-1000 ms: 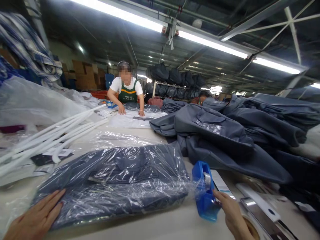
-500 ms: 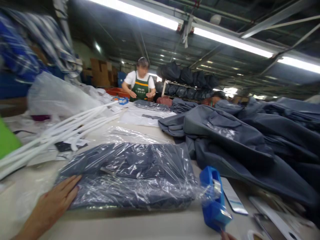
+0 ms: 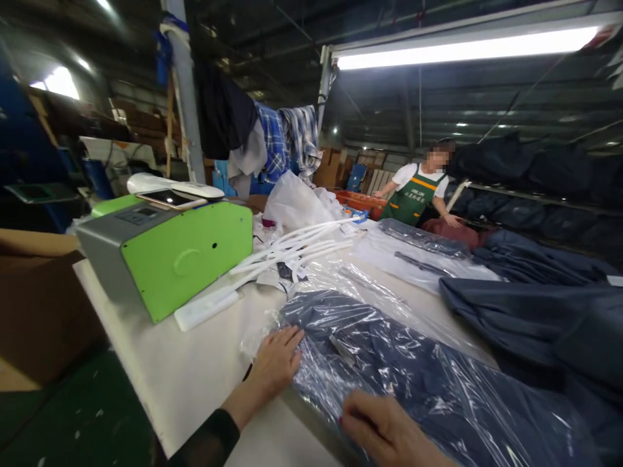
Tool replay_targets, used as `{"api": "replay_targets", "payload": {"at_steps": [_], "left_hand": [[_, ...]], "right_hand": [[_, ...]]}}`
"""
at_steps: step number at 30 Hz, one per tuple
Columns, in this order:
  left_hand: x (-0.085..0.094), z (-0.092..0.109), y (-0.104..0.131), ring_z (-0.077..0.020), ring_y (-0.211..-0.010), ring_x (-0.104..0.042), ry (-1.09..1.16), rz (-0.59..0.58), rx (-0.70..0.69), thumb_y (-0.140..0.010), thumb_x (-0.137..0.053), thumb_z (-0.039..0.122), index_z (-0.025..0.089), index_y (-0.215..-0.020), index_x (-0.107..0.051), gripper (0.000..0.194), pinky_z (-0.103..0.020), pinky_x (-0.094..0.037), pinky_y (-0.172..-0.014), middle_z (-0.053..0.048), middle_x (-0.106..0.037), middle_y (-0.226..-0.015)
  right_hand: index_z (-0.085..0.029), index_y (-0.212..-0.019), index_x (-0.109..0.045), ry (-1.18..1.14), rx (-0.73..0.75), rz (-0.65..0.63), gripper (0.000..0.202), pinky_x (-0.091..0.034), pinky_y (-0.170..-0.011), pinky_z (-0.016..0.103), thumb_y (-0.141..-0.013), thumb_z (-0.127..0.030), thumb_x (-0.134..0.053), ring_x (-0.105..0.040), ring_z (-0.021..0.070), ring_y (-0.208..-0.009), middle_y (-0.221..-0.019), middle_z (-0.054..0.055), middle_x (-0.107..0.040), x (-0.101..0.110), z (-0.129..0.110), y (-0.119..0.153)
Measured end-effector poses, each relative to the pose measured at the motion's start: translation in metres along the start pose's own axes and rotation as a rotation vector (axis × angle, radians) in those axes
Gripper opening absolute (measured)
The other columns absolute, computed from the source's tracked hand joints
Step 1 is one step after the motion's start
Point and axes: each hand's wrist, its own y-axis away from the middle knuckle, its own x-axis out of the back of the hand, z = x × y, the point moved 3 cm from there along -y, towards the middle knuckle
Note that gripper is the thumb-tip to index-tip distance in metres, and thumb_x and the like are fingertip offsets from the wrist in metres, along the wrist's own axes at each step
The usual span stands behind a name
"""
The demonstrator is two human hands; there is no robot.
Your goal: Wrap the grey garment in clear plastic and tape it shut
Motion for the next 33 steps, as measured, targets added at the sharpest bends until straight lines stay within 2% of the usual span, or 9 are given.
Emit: {"api": "replay_targets", "payload": {"at_steps": [3, 5, 10, 14, 18, 24, 27, 30, 33], "left_hand": [[-0.003, -0.001, 0.001, -0.0259, -0.121, -0.053, 0.029, 0.01, 0.044, -0.086, -0.046, 0.025, 0.012, -0.133, -0.048, 0.048, -0.047, -0.044, -0.101, -0.014, -0.057, -0.131], [-0.006, -0.002, 0.003, -0.0254, -0.121, -0.052, 0.048, 0.016, 0.072, -0.086, -0.046, 0.025, 0.009, -0.138, -0.039, 0.055, -0.046, -0.045, -0.101, -0.016, -0.055, -0.132], [-0.013, -0.005, 0.01, -0.026, -0.123, -0.05, 0.186, 0.072, 0.101, -0.086, -0.047, 0.021, 0.016, -0.149, -0.007, 0.075, -0.05, -0.042, -0.102, -0.015, -0.054, -0.133], [-0.014, -0.005, 0.013, -0.0266, -0.123, -0.049, 0.199, 0.077, 0.091, -0.087, -0.048, 0.021, 0.021, -0.15, -0.004, 0.077, -0.05, -0.042, -0.102, -0.014, -0.052, -0.135], [-0.01, -0.004, 0.013, -0.0268, -0.123, -0.05, 0.178, 0.086, 0.06, -0.089, -0.047, 0.024, 0.021, -0.149, -0.009, 0.071, -0.05, -0.044, -0.1, -0.014, -0.049, -0.138], [-0.011, -0.005, 0.016, -0.026, -0.119, -0.054, 0.121, 0.159, 0.006, -0.089, -0.046, 0.026, 0.021, -0.15, -0.012, 0.07, -0.044, -0.049, -0.096, -0.014, -0.053, -0.135], [-0.014, -0.006, 0.015, -0.0264, -0.118, -0.055, 0.11, 0.172, 0.008, -0.088, -0.049, 0.025, 0.02, -0.149, -0.018, 0.068, -0.045, -0.05, -0.096, -0.014, -0.054, -0.134], [-0.013, -0.006, 0.014, -0.0272, -0.12, -0.054, 0.129, 0.162, 0.038, -0.088, -0.048, 0.024, 0.019, -0.147, -0.023, 0.065, -0.046, -0.049, -0.098, -0.015, -0.054, -0.134], [-0.014, -0.007, 0.014, -0.0265, -0.121, -0.053, 0.162, 0.164, 0.047, -0.089, -0.048, 0.025, 0.021, -0.149, -0.018, 0.067, -0.045, -0.048, -0.099, -0.015, -0.052, -0.136]], "right_hand": [[-0.019, -0.08, -0.062, 0.225, 0.144, -0.153, 0.018, -0.033, -0.058, 0.02, -0.09, -0.026, -0.048, -0.05, 0.0083, -0.063, -0.067, -0.006, -0.058, 0.013, -0.02, -0.081], [-0.019, -0.079, -0.064, 0.337, 0.16, -0.173, 0.014, -0.033, -0.06, 0.02, -0.086, -0.021, -0.052, -0.052, 0.0094, -0.066, -0.07, -0.005, -0.06, 0.013, -0.02, -0.126], [-0.018, -0.083, -0.07, 0.491, 0.119, -0.18, 0.015, -0.038, -0.07, 0.027, -0.082, -0.019, -0.055, -0.061, 0.0194, -0.082, -0.085, 0.005, -0.07, 0.002, -0.002, -0.183], [-0.018, -0.081, -0.073, 0.52, 0.045, -0.207, 0.015, -0.042, -0.071, 0.029, -0.076, -0.018, -0.058, -0.065, 0.0239, -0.088, -0.089, 0.009, -0.072, 0.002, 0.002, -0.198], [-0.013, -0.074, -0.072, 0.484, -0.105, -0.21, 0.012, -0.044, -0.065, 0.029, -0.067, -0.022, -0.068, -0.066, 0.0258, -0.08, -0.078, 0.011, -0.071, 0.0, 0.005, -0.209], [-0.018, -0.055, -0.062, 0.361, -0.256, -0.142, 0.018, -0.04, -0.05, 0.021, -0.064, -0.029, -0.073, -0.06, 0.0147, -0.054, -0.049, -0.001, -0.058, 0.0, 0.025, -0.205], [-0.02, -0.069, -0.063, 0.377, -0.305, -0.016, 0.018, -0.041, -0.053, 0.024, -0.062, -0.03, -0.076, -0.063, 0.0184, -0.063, -0.061, 0.0, -0.064, 0.014, 0.037, -0.196], [-0.018, -0.083, -0.063, 0.439, -0.315, 0.122, 0.019, -0.045, -0.067, 0.032, -0.067, -0.022, -0.072, -0.064, 0.0254, -0.081, -0.084, 0.007, -0.069, 0.021, 0.037, -0.18], [-0.02, -0.1, -0.062, 0.467, -0.187, 0.225, 0.021, -0.042, -0.089, 0.036, -0.087, -0.014, -0.046, -0.06, 0.0233, -0.102, -0.106, 0.008, -0.067, -0.005, 0.021, -0.158]]}}
